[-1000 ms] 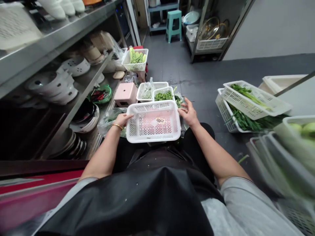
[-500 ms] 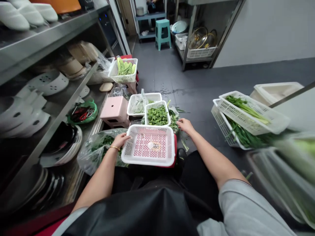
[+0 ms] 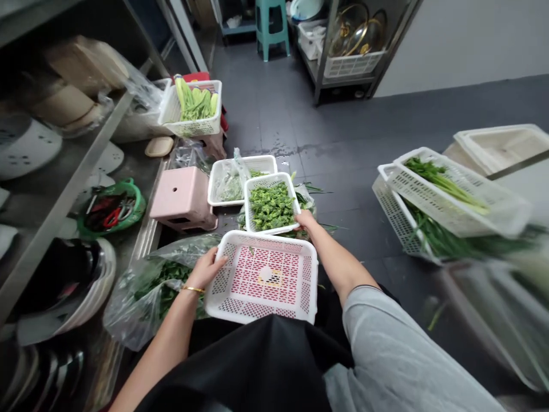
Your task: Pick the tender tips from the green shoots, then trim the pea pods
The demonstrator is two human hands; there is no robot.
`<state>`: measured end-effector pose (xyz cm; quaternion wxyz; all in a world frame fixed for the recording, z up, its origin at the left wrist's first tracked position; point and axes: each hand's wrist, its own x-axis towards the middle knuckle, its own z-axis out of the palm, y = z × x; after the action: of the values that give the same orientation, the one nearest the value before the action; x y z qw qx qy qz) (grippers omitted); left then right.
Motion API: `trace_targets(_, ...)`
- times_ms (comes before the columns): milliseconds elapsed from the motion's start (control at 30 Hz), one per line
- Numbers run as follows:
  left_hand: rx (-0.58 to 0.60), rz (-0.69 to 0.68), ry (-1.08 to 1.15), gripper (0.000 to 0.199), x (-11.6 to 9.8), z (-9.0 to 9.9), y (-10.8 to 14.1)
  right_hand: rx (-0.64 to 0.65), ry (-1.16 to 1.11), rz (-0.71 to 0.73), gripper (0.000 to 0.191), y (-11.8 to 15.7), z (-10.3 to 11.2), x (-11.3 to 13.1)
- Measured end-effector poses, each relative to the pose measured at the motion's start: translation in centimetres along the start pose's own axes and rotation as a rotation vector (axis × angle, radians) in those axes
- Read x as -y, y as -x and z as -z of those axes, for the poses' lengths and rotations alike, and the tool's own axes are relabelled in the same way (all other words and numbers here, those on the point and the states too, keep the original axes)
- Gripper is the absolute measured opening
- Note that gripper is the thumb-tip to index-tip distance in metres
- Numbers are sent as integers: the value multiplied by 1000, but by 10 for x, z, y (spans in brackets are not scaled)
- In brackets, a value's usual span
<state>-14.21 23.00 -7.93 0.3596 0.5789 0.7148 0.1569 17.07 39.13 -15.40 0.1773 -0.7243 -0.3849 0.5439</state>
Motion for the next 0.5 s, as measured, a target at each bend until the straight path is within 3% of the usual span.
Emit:
trace_targets(133,44,-30,-16,29,-1,-5,3,-85,-138,9,26,27,40,17)
trace_targets(233,80,-8,-95,29,15,-8,1,-153,-236,-1,25,54,85,23)
trace_targets(367,29,49,-205,33,40,1,1,-240,-334,-1,23,97,139,19)
trace_targets(433,1,95,-204,33,36,10,11,-267,-369,12,26,133,156,9)
trace_targets(500,23,145,-135,32,11,15,27,-298,-404,80,34,178,163,-5)
